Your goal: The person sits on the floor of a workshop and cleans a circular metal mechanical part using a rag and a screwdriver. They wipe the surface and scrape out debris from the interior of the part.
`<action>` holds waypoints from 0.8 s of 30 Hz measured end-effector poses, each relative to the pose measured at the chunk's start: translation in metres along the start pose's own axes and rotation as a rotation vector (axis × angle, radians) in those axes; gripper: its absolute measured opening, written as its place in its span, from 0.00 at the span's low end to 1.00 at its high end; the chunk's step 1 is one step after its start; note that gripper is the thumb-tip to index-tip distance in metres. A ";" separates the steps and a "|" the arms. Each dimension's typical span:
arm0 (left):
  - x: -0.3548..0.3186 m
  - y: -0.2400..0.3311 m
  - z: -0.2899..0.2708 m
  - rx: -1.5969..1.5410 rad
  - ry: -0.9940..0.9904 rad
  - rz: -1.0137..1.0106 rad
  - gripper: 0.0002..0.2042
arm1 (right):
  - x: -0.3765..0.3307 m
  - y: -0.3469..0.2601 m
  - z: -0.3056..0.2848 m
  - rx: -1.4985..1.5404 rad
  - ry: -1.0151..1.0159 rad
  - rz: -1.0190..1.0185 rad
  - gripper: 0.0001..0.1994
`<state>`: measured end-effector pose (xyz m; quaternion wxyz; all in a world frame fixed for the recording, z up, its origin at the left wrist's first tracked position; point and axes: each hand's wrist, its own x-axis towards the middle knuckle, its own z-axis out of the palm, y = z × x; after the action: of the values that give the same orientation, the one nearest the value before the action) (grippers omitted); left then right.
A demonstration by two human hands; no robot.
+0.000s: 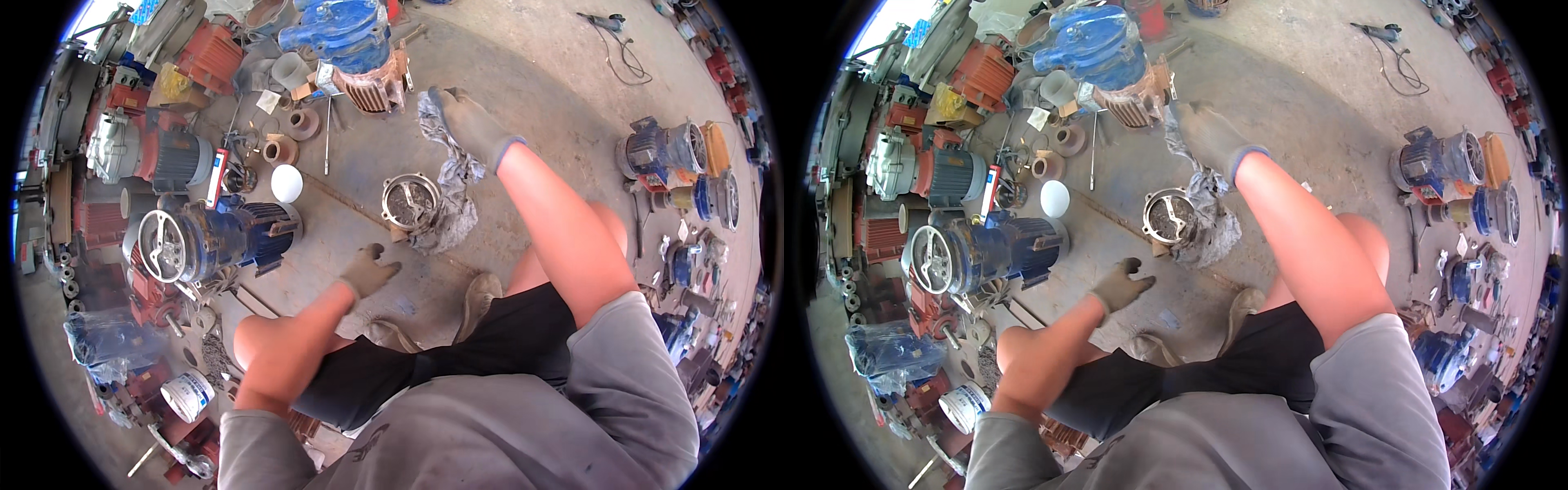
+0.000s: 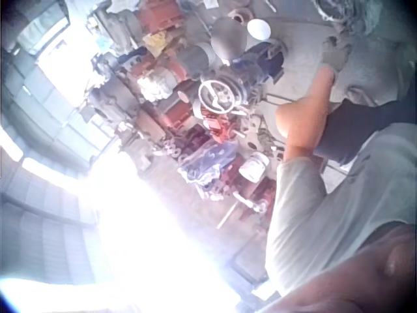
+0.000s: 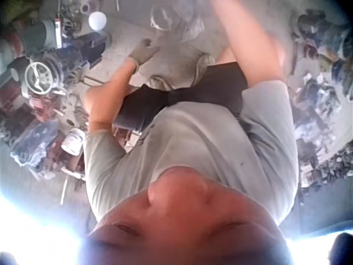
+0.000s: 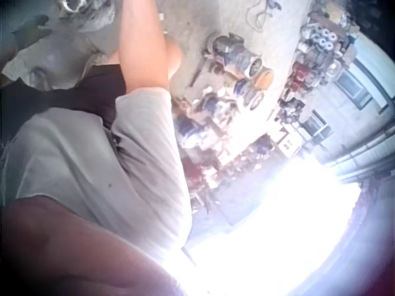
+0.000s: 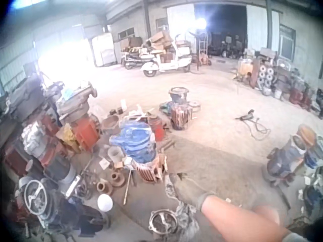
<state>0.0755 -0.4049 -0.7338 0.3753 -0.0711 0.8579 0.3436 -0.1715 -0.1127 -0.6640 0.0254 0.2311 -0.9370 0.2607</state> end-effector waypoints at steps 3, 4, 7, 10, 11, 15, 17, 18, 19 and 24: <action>-0.019 0.002 -0.069 -0.013 -0.063 -0.122 0.39 | 0.021 -0.053 -0.042 0.484 -0.259 0.314 0.20; -0.022 0.014 -0.091 0.001 -0.092 -0.168 0.37 | 0.026 -0.059 -0.070 0.525 -0.373 0.350 0.19; -0.026 0.052 -0.148 0.222 -0.044 -0.114 0.28 | 0.035 -0.053 -0.116 0.254 -0.663 0.153 0.22; -0.023 0.071 -0.187 0.100 -0.033 -0.059 0.26 | 0.048 -0.030 -0.110 0.091 -0.744 0.065 0.22; -0.022 0.081 -0.193 0.088 -0.018 -0.049 0.25 | 0.052 -0.027 -0.111 0.103 -0.751 0.042 0.20; -0.017 0.123 -0.210 0.243 -0.067 -0.075 0.26 | 0.069 -0.032 -0.092 0.219 -0.830 0.051 0.17; -0.013 0.129 -0.205 0.216 -0.101 -0.126 0.27 | 0.075 -0.034 -0.071 0.218 -0.837 0.023 0.17; -0.009 0.126 -0.202 0.204 -0.111 -0.105 0.27 | 0.079 -0.032 -0.061 0.169 -0.815 -0.035 0.17; -0.004 0.123 -0.198 0.192 -0.120 -0.080 0.28 | 0.083 -0.035 -0.055 0.119 -0.788 -0.092 0.17; 0.042 0.053 -0.163 0.083 -0.300 -0.007 0.32 | 0.090 -0.040 -0.031 -0.047 -0.911 -0.077 0.19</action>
<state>-0.0715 -0.4642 -0.6562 0.5029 -0.0065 0.8055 0.3135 -0.2363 -0.1653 -0.6031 -0.3743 0.3562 -0.8491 0.1103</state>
